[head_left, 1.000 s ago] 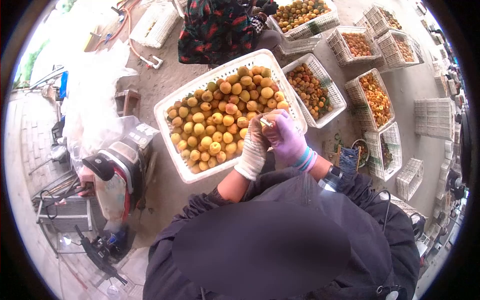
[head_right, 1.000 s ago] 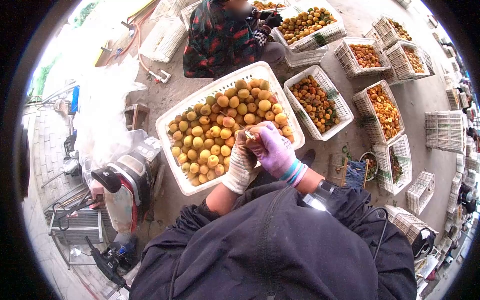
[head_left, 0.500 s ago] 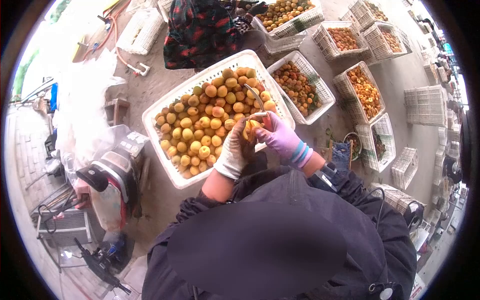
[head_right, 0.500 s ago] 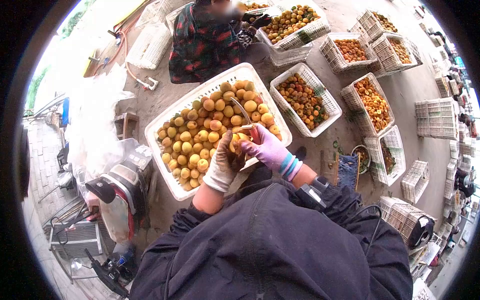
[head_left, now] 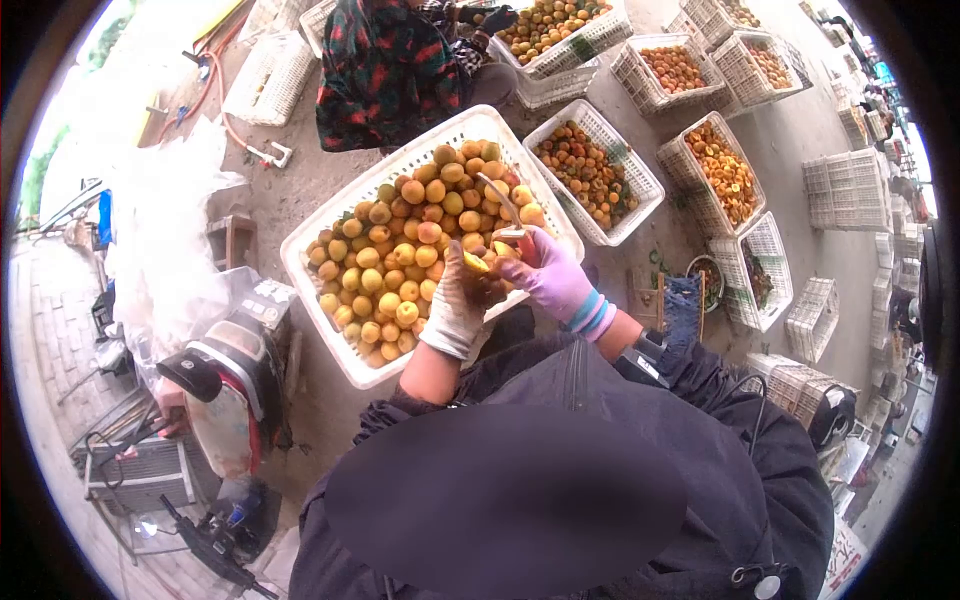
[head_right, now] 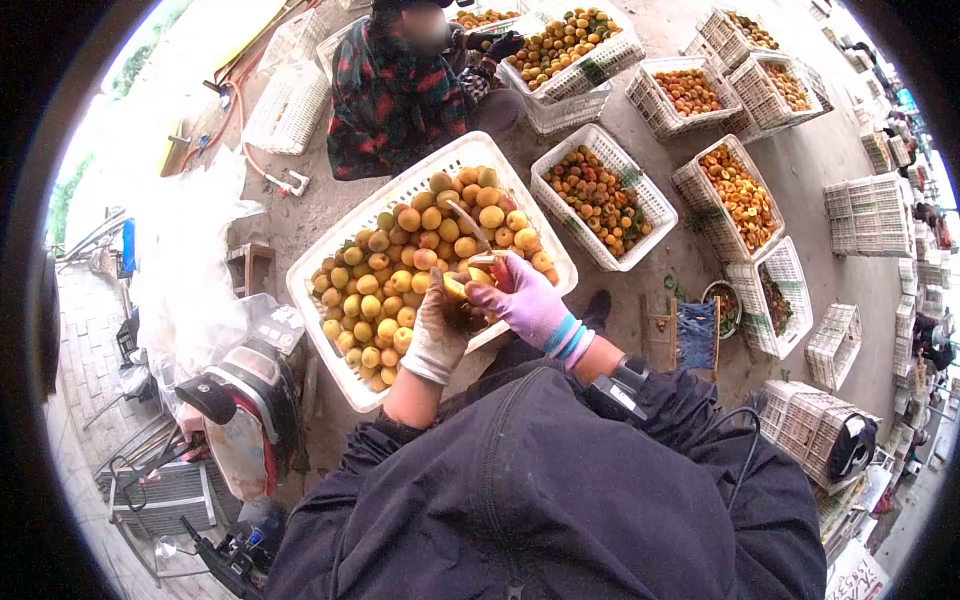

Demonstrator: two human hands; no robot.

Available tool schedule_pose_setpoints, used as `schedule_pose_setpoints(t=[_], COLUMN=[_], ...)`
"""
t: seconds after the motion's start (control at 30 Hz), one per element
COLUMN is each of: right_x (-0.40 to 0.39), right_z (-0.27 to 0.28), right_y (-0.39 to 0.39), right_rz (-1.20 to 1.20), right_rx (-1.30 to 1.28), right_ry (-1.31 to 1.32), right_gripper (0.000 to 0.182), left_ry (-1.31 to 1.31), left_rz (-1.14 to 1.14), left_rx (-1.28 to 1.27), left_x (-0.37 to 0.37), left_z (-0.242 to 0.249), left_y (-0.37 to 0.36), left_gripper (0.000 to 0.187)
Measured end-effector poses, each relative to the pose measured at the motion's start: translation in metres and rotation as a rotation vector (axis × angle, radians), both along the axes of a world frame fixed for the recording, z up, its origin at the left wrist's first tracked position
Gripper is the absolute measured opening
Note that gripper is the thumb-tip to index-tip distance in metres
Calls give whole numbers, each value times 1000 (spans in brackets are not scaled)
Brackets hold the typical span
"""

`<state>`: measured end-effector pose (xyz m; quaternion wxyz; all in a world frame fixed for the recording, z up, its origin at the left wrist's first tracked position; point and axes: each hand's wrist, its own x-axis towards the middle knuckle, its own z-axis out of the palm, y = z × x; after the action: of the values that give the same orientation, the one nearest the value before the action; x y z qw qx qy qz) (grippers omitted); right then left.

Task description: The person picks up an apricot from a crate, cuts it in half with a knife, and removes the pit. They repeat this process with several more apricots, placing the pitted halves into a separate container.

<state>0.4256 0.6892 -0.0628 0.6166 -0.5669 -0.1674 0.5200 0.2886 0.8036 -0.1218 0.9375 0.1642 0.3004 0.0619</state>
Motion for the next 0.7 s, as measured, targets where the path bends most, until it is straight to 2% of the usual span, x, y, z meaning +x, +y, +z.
schedule_pose_setpoints(t=[0.07, 0.13, 0.2, 0.23, 0.27, 0.3, 0.33, 0.47, 0.57, 0.7], right_x=[-6, -3, -3, -4, -5, 0, 13, 21, 21, 15], right_z=[-9, 8, -11, -3, 9, 16, 28, 30, 25, 29], right_y=[4, 3, 3, 3, 2, 9, 7, 23, 29, 34], right_rz=[13, 181, 117, 10, -96, -167, -135, -260, -214, -186], right_rx=[219, 139, 193, 200, 199, 272, 161, 265, 302, 319], right_ry=[-436, -912, -765, -415, -64, -105, -77, -2, 245, 251], right_gripper=[45, 41, 36, 34, 33, 36, 39, 31, 28, 36], left_ry=[-31, -48, -16, 47, 48, -6, -61, -28, 45, 98], left_rz=[54, 81, 213, 239, 244, 226, 207, 150, 115, 39], left_rx=[-93, -142, -305, -202, -204, -152, -100, 77, 174, 313], left_x=[11, 15, 18, 24, 20, 14, 12, 14, 16, 19], left_z=[16, 20, 19, 40, 37, 31, 31, 37, 38, 36], left_y=[-11, -17, -19, -23, -21, -18, -17, -16, -18, -22], left_gripper=[61, 66, 63, 62, 62, 60, 57, 57, 67, 76])
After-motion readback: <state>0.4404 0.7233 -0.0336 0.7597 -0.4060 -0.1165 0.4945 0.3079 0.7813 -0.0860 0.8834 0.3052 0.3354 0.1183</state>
